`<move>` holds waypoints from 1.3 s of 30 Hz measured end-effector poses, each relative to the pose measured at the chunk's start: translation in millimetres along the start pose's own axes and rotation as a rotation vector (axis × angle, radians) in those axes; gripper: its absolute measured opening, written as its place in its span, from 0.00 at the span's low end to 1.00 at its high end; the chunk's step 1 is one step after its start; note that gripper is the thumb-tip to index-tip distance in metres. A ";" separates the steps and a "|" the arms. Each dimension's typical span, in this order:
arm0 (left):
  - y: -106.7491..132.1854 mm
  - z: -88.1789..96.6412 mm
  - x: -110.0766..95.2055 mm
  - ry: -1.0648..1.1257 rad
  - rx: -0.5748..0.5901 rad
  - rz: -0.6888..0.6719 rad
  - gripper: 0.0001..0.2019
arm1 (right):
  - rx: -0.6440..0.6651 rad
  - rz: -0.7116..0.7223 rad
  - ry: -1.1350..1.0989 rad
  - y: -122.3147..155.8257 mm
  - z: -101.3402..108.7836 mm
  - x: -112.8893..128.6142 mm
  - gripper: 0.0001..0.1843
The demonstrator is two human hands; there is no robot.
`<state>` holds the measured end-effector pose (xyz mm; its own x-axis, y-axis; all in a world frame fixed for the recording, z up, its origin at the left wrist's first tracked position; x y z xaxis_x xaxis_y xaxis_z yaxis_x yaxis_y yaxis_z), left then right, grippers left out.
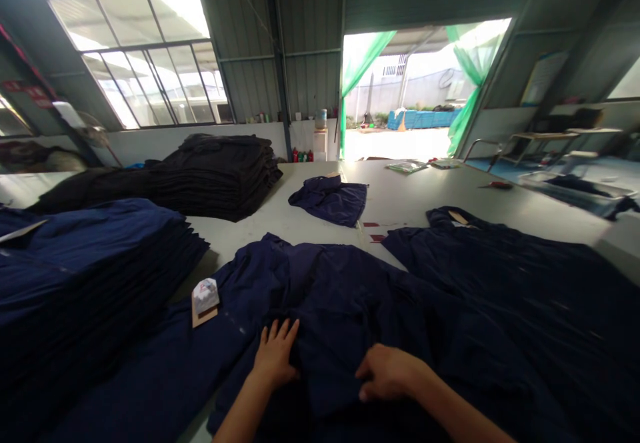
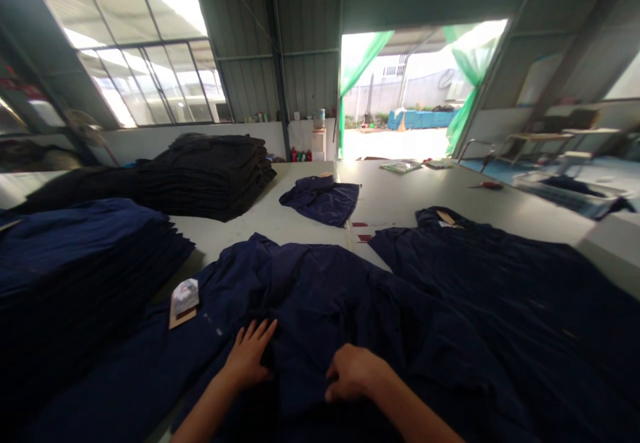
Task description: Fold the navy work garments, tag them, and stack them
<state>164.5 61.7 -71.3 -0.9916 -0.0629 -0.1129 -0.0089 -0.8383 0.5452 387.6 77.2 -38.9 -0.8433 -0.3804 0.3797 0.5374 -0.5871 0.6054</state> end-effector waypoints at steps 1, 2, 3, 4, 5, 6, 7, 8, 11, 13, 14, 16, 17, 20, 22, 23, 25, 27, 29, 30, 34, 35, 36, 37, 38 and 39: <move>2.8 -2.9 -5.8 -0.023 0.011 0.012 0.47 | -0.041 0.029 -0.022 5.9 -0.4 -1.1 0.16; 5.7 -4.8 -12.5 -0.040 -0.002 0.023 0.47 | -0.133 0.025 -0.027 8.8 1.4 -4.2 0.18; 8.4 -6.3 -19.4 -0.047 -0.032 0.031 0.46 | -0.261 -0.010 -0.013 9.4 4.6 -9.1 0.19; 10.9 -8.2 -25.6 -0.044 -0.066 0.033 0.44 | -0.393 -0.068 0.016 8.3 7.7 -15.3 0.21; 13.0 -11.0 -29.8 -0.032 -0.095 0.038 0.43 | -0.485 -0.125 0.042 4.8 9.0 -21.7 0.23; 14.4 -15.0 -30.9 -0.015 -0.112 0.052 0.42 | -0.534 -0.174 0.056 -0.5 8.7 -28.5 0.25; 15.3 -19.8 -28.5 0.008 -0.121 0.078 0.40 | -0.549 -0.214 0.056 -6.3 7.7 -36.0 0.27; 16.0 -24.5 -22.8 0.031 -0.132 0.115 0.38 | -0.535 -0.265 0.042 -11.1 6.4 -45.1 0.27; 18.6 -33.0 0.0 0.044 -0.178 0.191 0.32 | -0.392 -0.517 -0.023 -7.5 2.2 -81.4 0.28; 20.5 -32.8 8.7 0.026 -0.179 0.191 0.32 | -0.243 -0.693 -0.080 10.4 -0.5 -106.2 0.27; 21.4 -31.1 9.7 0.021 -0.170 0.188 0.32 | -0.188 -0.743 -0.104 20.7 -0.4 -115.1 0.25; 22.3 -24.5 5.3 0.010 -0.157 0.187 0.30 | -0.159 -0.767 -0.126 36.7 3.7 -123.9 0.22; 21.7 -19.9 0.0 -0.006 -0.166 0.176 0.28 | -0.189 -0.750 -0.115 40.4 7.4 -123.5 0.22; 13.2 -7.0 -17.8 -0.070 -0.228 0.096 0.26 | -0.379 -0.652 -0.024 34.0 16.5 -109.1 0.23; 3.2 -3.6 -19.7 -0.068 -0.239 0.073 0.25 | -0.468 -0.579 0.030 22.2 15.5 -100.1 0.28; -2.0 -2.9 -16.6 -0.056 -0.232 0.081 0.24 | -0.470 -0.552 0.034 17.1 12.7 -100.0 0.31; -9.8 -1.6 -7.6 -0.037 -0.206 0.104 0.25 | -0.419 -0.575 -0.023 16.1 6.4 -112.2 0.32; -12.8 0.3 -2.3 -0.040 -0.172 0.123 0.27 | -0.383 -0.688 -0.118 29.7 4.3 -134.1 0.31; -11.2 2.0 -6.9 -0.047 -0.154 0.146 0.28 | -0.389 -0.792 -0.185 47.5 6.5 -149.8 0.29; -9.6 2.2 -14.7 -0.053 -0.158 0.144 0.28 | -0.403 -0.787 -0.193 52.2 8.7 -150.5 0.28; -5.8 -8.5 -69.3 -0.064 -0.189 -0.003 0.29 | -0.577 -0.493 -0.078 39.5 16.5 -108.8 0.27; -6.1 -14.0 -81.2 -0.053 -0.176 -0.039 0.30 | -0.583 -0.500 -0.046 33.6 13.9 -99.2 0.30; -6.6 -19.4 -90.1 -0.039 -0.156 -0.060 0.30 | -0.559 -0.531 -0.042 27.8 9.4 -92.9 0.31; -7.2 -24.2 -95.8 -0.028 -0.129 -0.069 0.31 | -0.513 -0.558 -0.054 22.7 3.7 -88.8 0.31; -7.5 -28.5 -98.9 -0.025 -0.092 -0.069 0.32 | -0.460 -0.576 -0.076 19.3 -2.5 -86.7 0.29; -7.4 -31.7 -100.1 -0.028 -0.053 -0.065 0.33 | -0.426 -0.575 -0.089 18.4 -7.7 -85.4 0.26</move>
Point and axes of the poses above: each hand's wrist, its own y-axis away from the middle knuckle, its own z-axis out of the back of the hand, x = y × z, the point moved 6 cm from there along -y, towards the middle knuckle, and after that the axes turned 11 degrees about x, right-handed, at the moved point
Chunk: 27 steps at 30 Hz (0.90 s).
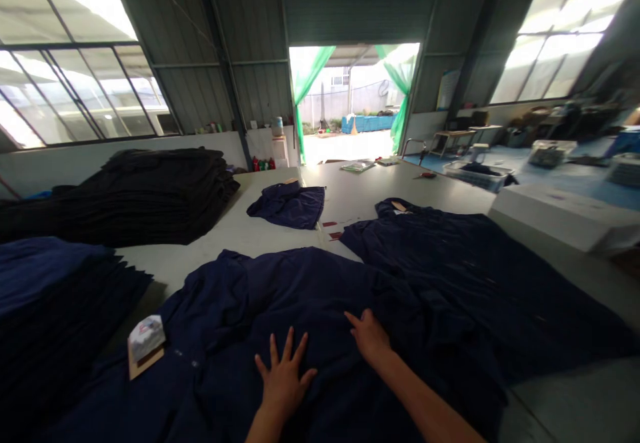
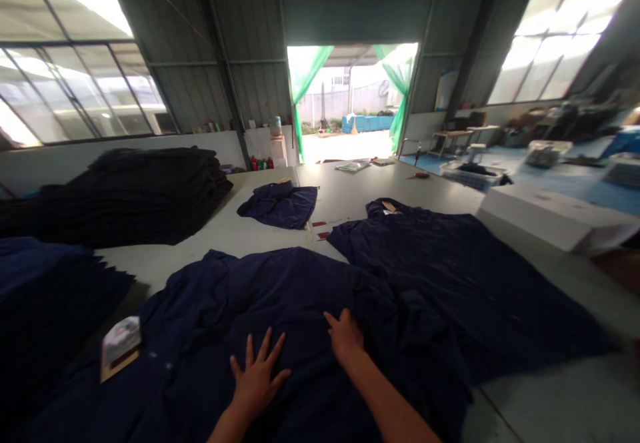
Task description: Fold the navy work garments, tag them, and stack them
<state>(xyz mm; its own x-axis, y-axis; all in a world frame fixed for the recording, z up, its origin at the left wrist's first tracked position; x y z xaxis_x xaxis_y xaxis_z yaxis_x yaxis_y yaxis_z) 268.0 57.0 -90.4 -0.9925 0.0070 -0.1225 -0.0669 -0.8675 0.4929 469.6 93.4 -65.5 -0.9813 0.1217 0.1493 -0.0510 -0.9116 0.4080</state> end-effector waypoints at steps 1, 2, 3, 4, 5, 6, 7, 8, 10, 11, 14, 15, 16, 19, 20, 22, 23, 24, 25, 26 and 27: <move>1.0 -1.6 -0.4 -0.008 0.025 0.004 0.34 | 0.004 0.012 0.006 3.0 -2.7 -1.2 0.25; 2.7 -1.3 -0.7 -0.016 0.028 0.002 0.35 | -0.025 0.022 0.024 7.0 -3.4 -4.5 0.26; 4.8 -0.5 -1.4 -0.020 0.022 -0.001 0.35 | -0.062 0.019 0.051 11.4 -3.9 -9.8 0.28; 7.0 0.4 -3.0 -0.020 0.012 -0.010 0.34 | -0.083 0.011 0.075 15.8 -5.4 -16.4 0.30; 9.0 0.9 -5.5 -0.019 0.006 -0.019 0.34 | -0.071 0.003 0.082 19.5 -8.9 -23.7 0.32; 10.4 1.0 -8.7 -0.020 0.012 -0.020 0.33 | -0.026 0.005 0.070 22.4 -13.8 -30.8 0.33; 11.2 0.3 -12.4 -0.024 0.040 -0.004 0.33 | 0.034 0.025 0.045 25.1 -18.6 -36.6 0.33; 11.4 -0.3 -17.0 -0.039 0.080 0.029 0.34 | 0.081 0.064 0.014 27.9 -21.0 -41.0 0.31; 11.3 4.1 -33.5 -0.083 0.111 0.071 0.34 | 0.040 0.149 -0.038 34.4 -11.6 -47.8 0.25; 11.1 8.4 -46.9 -0.092 0.098 0.054 0.34 | -0.048 0.177 -0.049 38.2 0.0 -51.9 0.23; 11.5 19.0 -102.9 -0.020 0.005 -0.178 0.34 | -0.367 0.127 -0.047 50.4 43.5 -73.7 0.24; 11.8 17.5 -121.3 0.023 0.008 -0.270 0.35 | -0.431 0.077 -0.035 52.3 55.6 -83.9 0.27; 11.4 12.2 -136.7 0.061 0.047 -0.342 0.35 | -0.452 0.026 -0.024 51.9 64.9 -94.8 0.28; 6.9 -8.8 -164.6 0.249 0.201 -0.458 0.36 | -0.279 -0.070 -0.036 39.1 76.8 -125.0 0.17; 4.3 -11.0 -167.7 0.408 0.214 -0.462 0.35 | -0.200 -0.075 -0.054 34.5 78.1 -130.8 0.13; -0.3 -4.9 -168.4 0.775 0.166 -0.445 0.30 | -0.102 -0.053 -0.095 30.3 83.1 -130.6 0.15; -1.3 1.9 -167.7 0.936 0.138 -0.429 0.29 | -0.092 -0.035 -0.112 31.6 87.5 -124.0 0.17; -1.2 10.4 -167.1 1.060 0.129 -0.414 0.30 | -0.097 -0.017 -0.122 35.1 92.5 -113.4 0.18; 0.3 21.0 -166.7 1.135 0.131 -0.412 0.31 | -0.099 0.030 -0.139 40.6 97.3 -98.2 0.18; 2.9 34.0 -163.9 1.203 0.121 -0.411 0.32 | -0.097 0.112 -0.164 47.6 101.4 -79.0 0.19; 6.1 48.8 -156.2 1.303 0.083 -0.398 0.31 | -0.088 0.232 -0.198 56.2 104.9 -57.2 0.19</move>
Point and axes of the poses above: each hand's wrist, its own y-axis away from the middle knuckle, its own z-axis out of the back of the hand, x = y × z, the point moved 6 cm from there along -y, towards the middle knuckle, and after that the axes turned 11 degrees about x, right-handed, at the moved point
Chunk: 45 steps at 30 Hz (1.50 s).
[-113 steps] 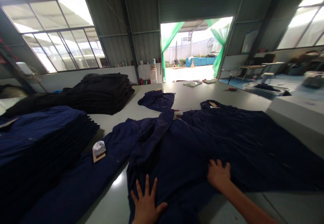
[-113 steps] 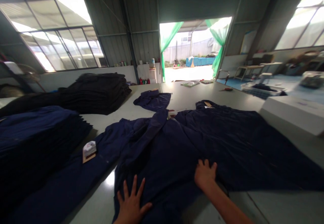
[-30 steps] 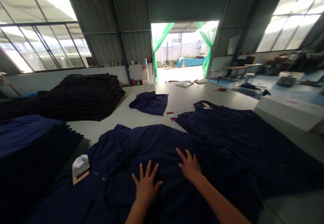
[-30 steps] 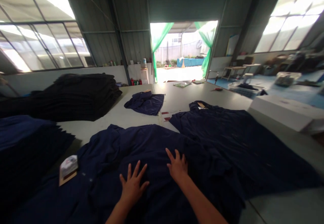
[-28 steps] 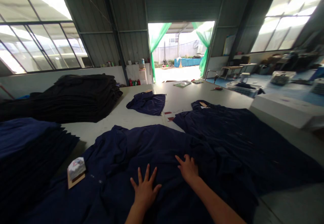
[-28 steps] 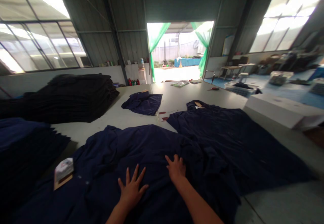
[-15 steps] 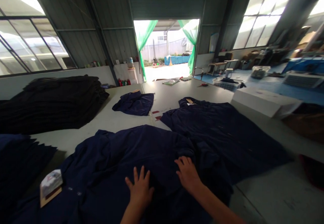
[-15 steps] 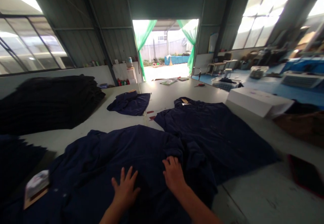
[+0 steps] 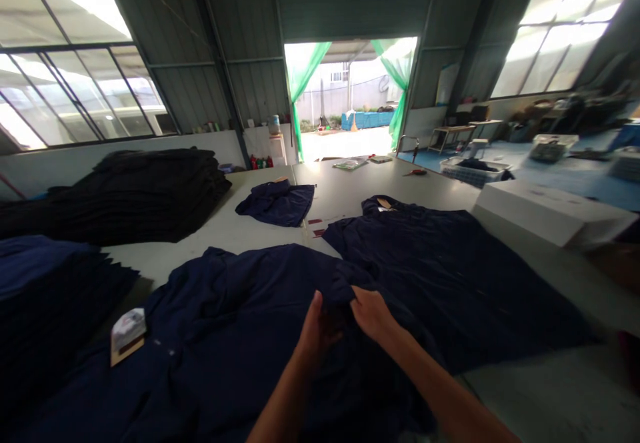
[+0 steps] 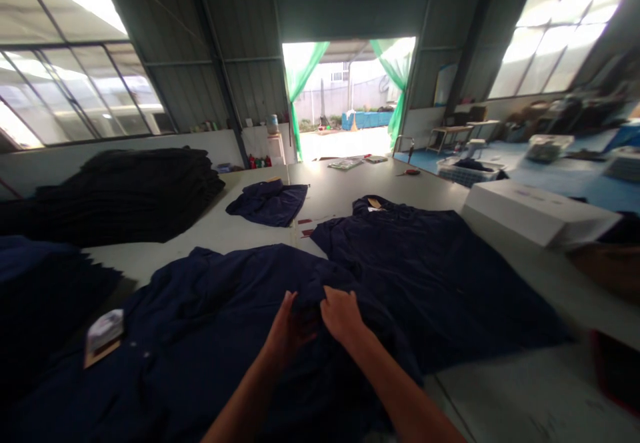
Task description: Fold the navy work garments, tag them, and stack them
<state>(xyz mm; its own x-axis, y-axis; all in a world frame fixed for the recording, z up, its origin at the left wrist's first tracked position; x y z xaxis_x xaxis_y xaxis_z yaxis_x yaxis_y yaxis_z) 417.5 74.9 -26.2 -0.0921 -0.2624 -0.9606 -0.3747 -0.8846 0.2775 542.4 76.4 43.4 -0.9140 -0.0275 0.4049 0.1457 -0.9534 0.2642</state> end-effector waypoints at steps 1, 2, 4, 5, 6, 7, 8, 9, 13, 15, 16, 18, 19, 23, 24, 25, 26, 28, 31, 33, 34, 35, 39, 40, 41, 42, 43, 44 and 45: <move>5.3 15.0 -12.8 0.079 -0.070 -0.033 0.30 | 0.031 0.188 -0.063 4.6 -1.5 26.3 0.18; 13.7 36.8 -23.5 0.170 -0.196 -0.075 0.29 | 0.067 0.356 -0.118 10.5 -3.4 48.8 0.20; 36.1 87.7 -37.5 0.154 -0.411 -0.136 0.32 | 0.124 0.586 -0.198 20.4 -7.7 76.0 0.28; 47.7 113.0 -40.7 0.024 -0.466 -0.129 0.32 | 0.138 0.598 -0.202 20.7 -11.1 78.6 0.32; 58.6 136.8 -39.7 -0.158 -0.491 -0.076 0.30 | 0.149 0.547 -0.186 17.5 -16.3 75.2 0.32; 68.7 158.5 -33.6 -0.365 -0.495 0.033 0.29 | 0.162 0.451 -0.148 11.9 -23.5 67.4 0.32; 78.4 177.2 -24.2 -0.544 -0.480 0.151 0.29 | 0.180 0.327 -0.090 5.2 -32.8 57.1 0.31; 88.5 193.1 -13.9 -0.622 -0.483 0.218 0.28 | 0.203 0.191 -0.018 -1.3 -43.7 46.0 0.31; 119.2 214.7 23.1 -0.780 -0.578 0.387 0.26 | 0.284 -0.152 0.216 -17.3 -92.1 24.4 0.30; 122.1 204.6 28.0 -0.966 -0.654 0.353 0.25 | 0.280 -0.141 0.269 -23.1 -112.1 29.9 0.30; 118.8 195.3 27.7 -1.100 -0.657 0.293 0.26 | 0.263 -0.111 0.288 -26.2 -119.6 33.7 0.30; 105.7 174.6 30.3 -1.354 -0.568 0.166 0.28 | 0.204 -0.057 0.317 -33.3 -128.4 38.1 0.30; 98.5 167.6 35.8 -1.422 -0.495 0.153 0.31 | 0.164 -0.046 0.326 -37.0 -130.2 37.2 0.30; 86.5 169.0 69.3 -1.355 -0.306 0.409 0.34 | 0.097 -0.024 0.322 -49.0 -137.7 20.9 0.30; 88.5 169.9 74.9 -1.343 -0.284 0.457 0.33 | 0.109 -0.010 0.312 -49.5 -141.9 16.2 0.30; 91.8 169.5 78.3 -1.347 -0.266 0.481 0.33 | 0.121 0.007 0.303 -48.1 -146.6 12.0 0.30; 96.4 167.8 80.3 -1.360 -0.253 0.494 0.32 | 0.123 0.024 0.297 -44.8 -151.4 8.6 0.30; 109.1 162.1 82.6 -1.377 -0.234 0.524 0.33 | 0.104 0.060 0.293 -32.5 -160.6 3.3 0.30; 129.8 149.8 84.6 -1.367 -0.193 0.588 0.35 | 0.082 0.112 0.277 -7.8 -172.5 -2.6 0.30; 139.3 144.1 85.5 -1.339 -0.144 0.640 0.36 | 0.082 0.134 0.258 3.9 -175.8 -4.9 0.30; 141.8 143.8 85.3 -1.317 -0.125 0.665 0.34 | 0.088 0.136 0.251 6.2 -175.5 -5.2 0.30; 142.5 146.0 84.0 -1.306 -0.124 0.680 0.32 | 0.097 0.131 0.248 5.6 -173.8 -4.6 0.29; 131.6 173.9 66.9 -1.446 -0.276 0.626 0.26 | 0.067 0.076 0.288 -17.6 -153.2 7.7 0.27; 127.5 182.6 63.6 -1.486 -0.302 0.626 0.26 | 0.070 0.068 0.293 -26.1 -147.6 12.6 0.27; 123.1 190.7 61.3 -1.509 -0.308 0.636 0.25 | 0.085 0.065 0.288 -34.7 -142.8 17.4 0.27; 118.1 197.9 59.3 -1.512 -0.296 0.650 0.25 | 0.103 0.066 0.276 -43.4 -138.2 21.9 0.26; 112.3 203.7 56.2 -1.506 -0.280 0.652 0.24 | 0.110 0.072 0.261 -52.1 -133.0 26.0 0.24; 105.1 208.3 50.6 -1.501 -0.277 0.626 0.22 | 0.093 0.078 0.249 -61.0 -126.4 29.3 0.23; 96.5 212.1 42.4 -1.489 -0.294 0.568 0.19 | 0.048 0.081 0.244 -70.3 -118.0 31.4 0.22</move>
Point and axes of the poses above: each hand's wrist, its own y-axis away from the middle knuckle, its own z-axis out of the back of the hand, x = y × z, the point moved 6 cm from there along -y, towards the middle knuckle, and after that the axes turned 11 degrees about x, right-handed, at the moved point
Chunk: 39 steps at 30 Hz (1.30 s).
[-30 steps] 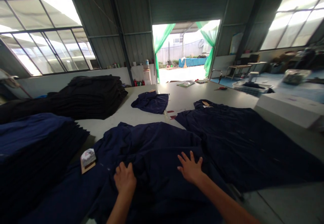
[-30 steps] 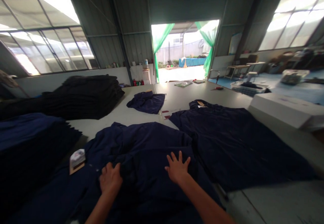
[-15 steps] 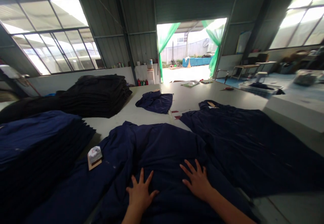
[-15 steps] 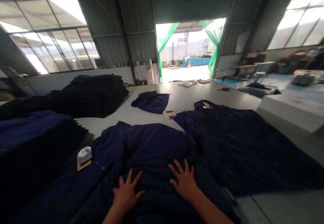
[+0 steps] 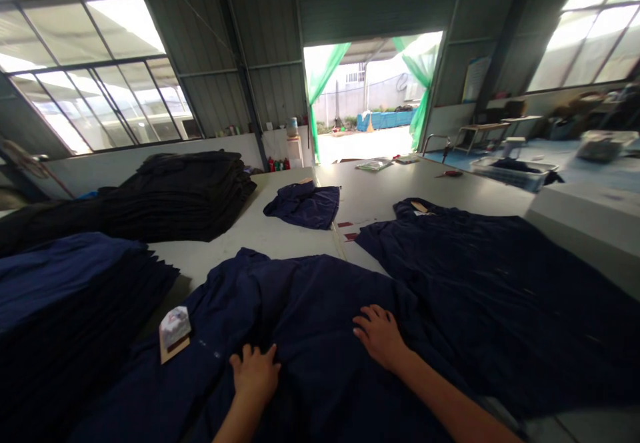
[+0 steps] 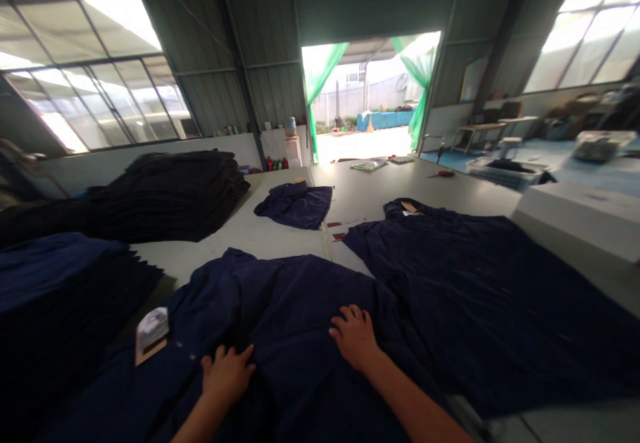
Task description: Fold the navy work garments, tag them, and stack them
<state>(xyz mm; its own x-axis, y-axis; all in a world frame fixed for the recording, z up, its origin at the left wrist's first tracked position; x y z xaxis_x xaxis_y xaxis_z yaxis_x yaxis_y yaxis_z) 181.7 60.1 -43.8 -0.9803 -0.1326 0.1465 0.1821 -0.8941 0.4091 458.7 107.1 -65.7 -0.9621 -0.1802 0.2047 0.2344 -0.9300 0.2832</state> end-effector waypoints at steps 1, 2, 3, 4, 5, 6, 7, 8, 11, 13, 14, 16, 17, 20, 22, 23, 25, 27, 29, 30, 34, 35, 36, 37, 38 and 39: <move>-8.3 11.4 -1.5 0.040 -0.057 -0.028 0.17 | -0.060 -0.011 0.005 -9.2 9.9 -2.5 0.21; -17.6 23.2 -2.5 0.086 -0.117 -0.050 0.15 | -0.113 -0.029 0.014 -19.0 19.2 -6.8 0.21; -28.0 34.4 -2.6 0.129 -0.175 -0.061 0.16 | -0.144 -0.061 0.021 -29.6 27.3 -13.3 0.22; -39.5 44.1 -1.7 0.160 -0.222 -0.066 0.17 | -0.150 -0.104 0.023 -40.9 33.8 -21.6 0.24; -52.2 51.4 1.1 0.194 -0.247 -0.053 0.20 | -0.139 -0.148 0.019 -52.3 39.3 -30.9 0.25; -65.5 56.1 6.0 0.232 -0.252 -0.019 0.22 | -0.118 -0.189 0.010 -63.5 43.9 -40.6 0.26; -78.5 58.8 12.7 0.272 -0.247 0.030 0.23 | -0.090 -0.228 -0.002 -73.9 47.8 -50.0 0.28; -90.7 60.1 20.3 0.317 -0.240 0.083 0.24 | -0.057 -0.261 -0.016 -83.3 50.8 -58.4 0.28; -119.3 58.1 40.8 0.416 -0.195 0.213 0.26 | 0.047 -0.282 -0.047 -105.3 55.7 -69.3 0.28; -131.1 55.4 47.2 0.427 -0.156 0.239 0.30 | 0.120 -0.220 -0.054 -114.2 53.8 -60.5 0.27; -134.6 53.6 48.0 0.429 -0.133 0.239 0.31 | 0.150 -0.174 -0.054 -116.3 51.3 -52.0 0.26; -137.4 50.0 44.8 0.421 -0.090 0.212 0.28 | 0.198 -0.084 -0.048 -115.0 43.1 -31.0 0.28; -136.7 48.5 41.4 0.413 -0.074 0.188 0.25 | 0.215 -0.039 -0.046 -111.6 38.0 -19.8 0.31; -128.6 46.7 29.5 0.398 -0.066 0.116 0.20 | 0.269 0.114 -0.103 -94.1 23.3 10.2 0.41; -120.8 49.3 24.4 0.403 -0.096 0.091 0.19 | 0.333 0.216 -0.175 -80.4 19.1 23.3 0.45; -116.9 51.9 23.4 0.410 -0.120 0.084 0.18 | 0.367 0.272 -0.198 -74.1 20.5 27.8 0.46; -110.2 59.6 24.6 0.429 -0.182 0.086 0.16 | 0.357 0.342 -0.187 -65.8 34.2 29.7 0.42; -105.6 69.7 30.1 0.457 -0.260 0.118 0.15 | 0.163 0.255 -0.129 -65.8 63.5 16.9 0.33; -103.3 79.4 36.6 0.490 -0.336 0.172 0.17 | -0.163 0.002 -0.053 -66.2 100.5 -8.8 0.27; -102.5 83.9 38.7 0.504 -0.376 0.199 0.19 | -0.318 -0.136 -0.017 -64.3 116.0 -21.8 0.27; -98.0 94.3 21.0 0.372 -0.459 0.178 0.32 | -0.479 -0.356 0.119 -67.1 125.0 -42.8 0.30; -96.5 91.2 9.6 0.302 -0.413 0.136 0.33 | -0.397 -0.342 0.141 -71.1 113.6 -40.7 0.31; -94.6 83.8 -2.8 0.242 -0.326 0.090 0.33 | -0.280 -0.329 0.150 -74.3 97.6 -37.1 0.31; -91.7 72.3 -15.0 0.207 -0.208 0.048 0.32 | -0.148 -0.325 0.143 -75.5 78.3 -32.9 0.31; -87.3 58.1 -26.2 0.195 -0.087 0.013 0.31 | -0.018 -0.337 0.125 -74.4 57.5 -28.8 0.31; -82.0 42.7 -35.8 0.197 0.024 -0.014 0.30 | 0.097 -0.360 0.102 -71.5 36.8 -25.3 0.32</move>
<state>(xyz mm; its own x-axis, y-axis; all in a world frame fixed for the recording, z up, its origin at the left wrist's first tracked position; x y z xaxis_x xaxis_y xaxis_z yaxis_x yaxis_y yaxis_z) 205.2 156.4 -44.2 -0.9784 -0.2035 -0.0375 0.1679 -0.8864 0.4313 471.4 190.0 -56.6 -0.9930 0.1164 -0.0171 -0.1133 -0.9058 0.4084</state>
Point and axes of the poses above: each hand's wrist, its own y-axis away from the middle knuckle, its own z-axis out of the back of the hand, x = y × z, the point moved 6 cm from there along -y, towards the middle knuckle, and after that the axes turned 11 degrees about x, right-handed, at the moved point
